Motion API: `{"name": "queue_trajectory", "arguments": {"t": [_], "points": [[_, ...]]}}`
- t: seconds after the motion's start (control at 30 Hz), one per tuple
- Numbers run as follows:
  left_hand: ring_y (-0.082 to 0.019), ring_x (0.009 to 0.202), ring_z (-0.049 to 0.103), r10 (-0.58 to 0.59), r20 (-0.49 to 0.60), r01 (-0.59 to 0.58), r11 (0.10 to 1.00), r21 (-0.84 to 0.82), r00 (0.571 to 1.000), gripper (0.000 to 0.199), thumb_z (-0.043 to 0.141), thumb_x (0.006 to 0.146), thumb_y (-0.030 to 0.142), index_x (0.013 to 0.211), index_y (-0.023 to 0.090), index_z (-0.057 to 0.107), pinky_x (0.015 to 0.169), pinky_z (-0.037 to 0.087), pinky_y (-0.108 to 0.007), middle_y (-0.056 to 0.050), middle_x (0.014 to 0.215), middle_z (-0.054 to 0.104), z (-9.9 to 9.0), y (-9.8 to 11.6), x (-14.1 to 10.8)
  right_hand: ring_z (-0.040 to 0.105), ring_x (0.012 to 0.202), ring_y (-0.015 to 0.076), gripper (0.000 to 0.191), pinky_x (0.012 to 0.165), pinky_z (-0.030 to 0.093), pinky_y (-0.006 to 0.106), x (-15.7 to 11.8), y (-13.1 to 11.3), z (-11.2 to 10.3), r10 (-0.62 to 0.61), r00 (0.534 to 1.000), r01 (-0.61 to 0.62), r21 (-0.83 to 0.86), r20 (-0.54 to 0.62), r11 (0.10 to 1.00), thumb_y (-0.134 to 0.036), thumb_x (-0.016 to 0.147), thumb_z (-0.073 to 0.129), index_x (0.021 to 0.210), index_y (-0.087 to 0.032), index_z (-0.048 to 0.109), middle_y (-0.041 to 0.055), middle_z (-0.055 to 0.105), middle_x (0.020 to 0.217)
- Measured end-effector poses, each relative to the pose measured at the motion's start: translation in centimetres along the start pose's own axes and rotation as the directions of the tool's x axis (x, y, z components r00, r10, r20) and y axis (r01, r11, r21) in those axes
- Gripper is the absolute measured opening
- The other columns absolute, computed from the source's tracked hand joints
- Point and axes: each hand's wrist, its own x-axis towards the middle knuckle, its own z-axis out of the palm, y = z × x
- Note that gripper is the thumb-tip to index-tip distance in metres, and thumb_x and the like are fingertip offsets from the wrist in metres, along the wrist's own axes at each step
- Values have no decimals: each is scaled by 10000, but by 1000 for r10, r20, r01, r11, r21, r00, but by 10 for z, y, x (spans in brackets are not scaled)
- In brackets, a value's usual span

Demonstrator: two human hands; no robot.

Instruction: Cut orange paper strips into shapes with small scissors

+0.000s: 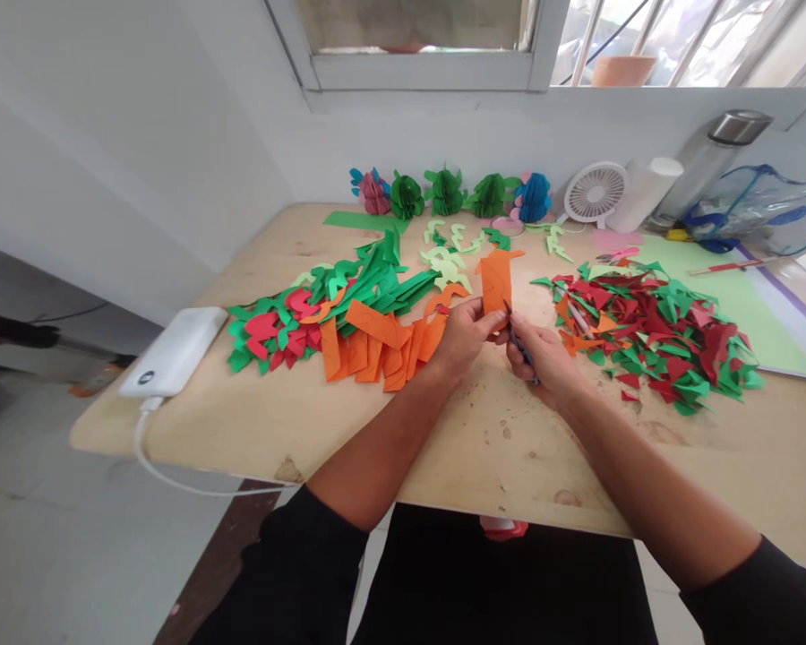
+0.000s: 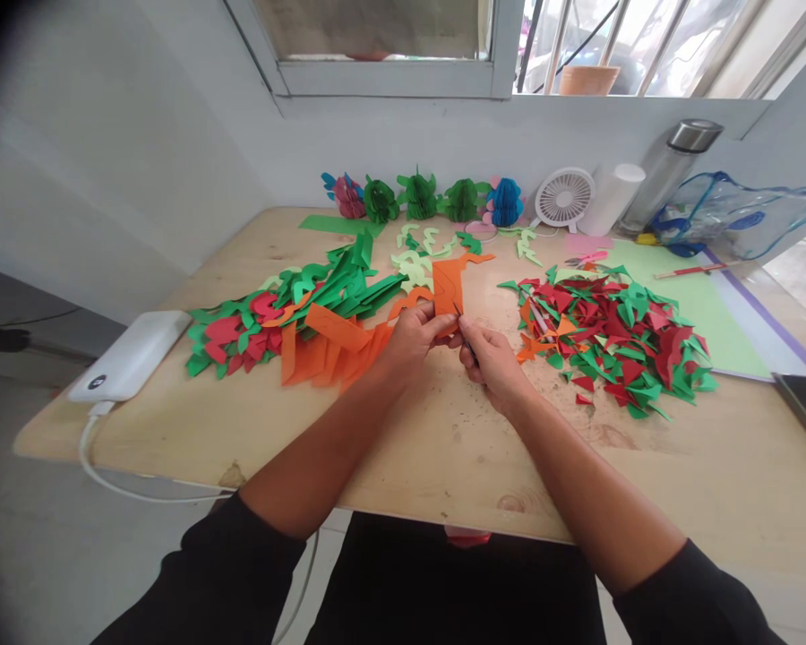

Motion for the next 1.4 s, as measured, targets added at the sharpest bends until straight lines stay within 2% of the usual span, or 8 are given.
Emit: {"name": "queue_trajectory", "arguments": {"t": [0.27, 0.77, 1.4], "points": [[-77, 512, 458, 0, 10, 0, 1000, 19, 1000, 142, 634, 709, 277, 674, 151, 578, 585, 421, -246, 19, 564, 518, 0, 0, 0, 243, 370, 27, 502, 338, 106, 179, -1, -2, 1, 7, 1000, -7, 17, -10, 1000, -639, 609, 738, 659, -159, 598, -75, 396, 439], [-75, 510, 459, 3, 19, -4, 999, 45, 1000, 145, 614, 716, 282, 679, 145, 585, 576, 401, -241, 17, 565, 531, 0, 0, -1, 233, 356, 31, 477, 329, 109, 193, 1, 0, 0, -7, 1000, 7, -7, 15, 1000, -628, 670, 697, 675, -165, 582, -81, 385, 442], [-77, 515, 463, -1, 15, 0, 999, 37, 1000, 139, 608, 719, 271, 674, 142, 586, 578, 402, -247, 11, 579, 533, -1, -2, 0, 243, 366, 22, 500, 344, 114, 176, 1, 1, -1, 1, 1000, -1, 28, 2, 1000, -628, 625, 736, 672, -146, 609, -78, 396, 441]]}}
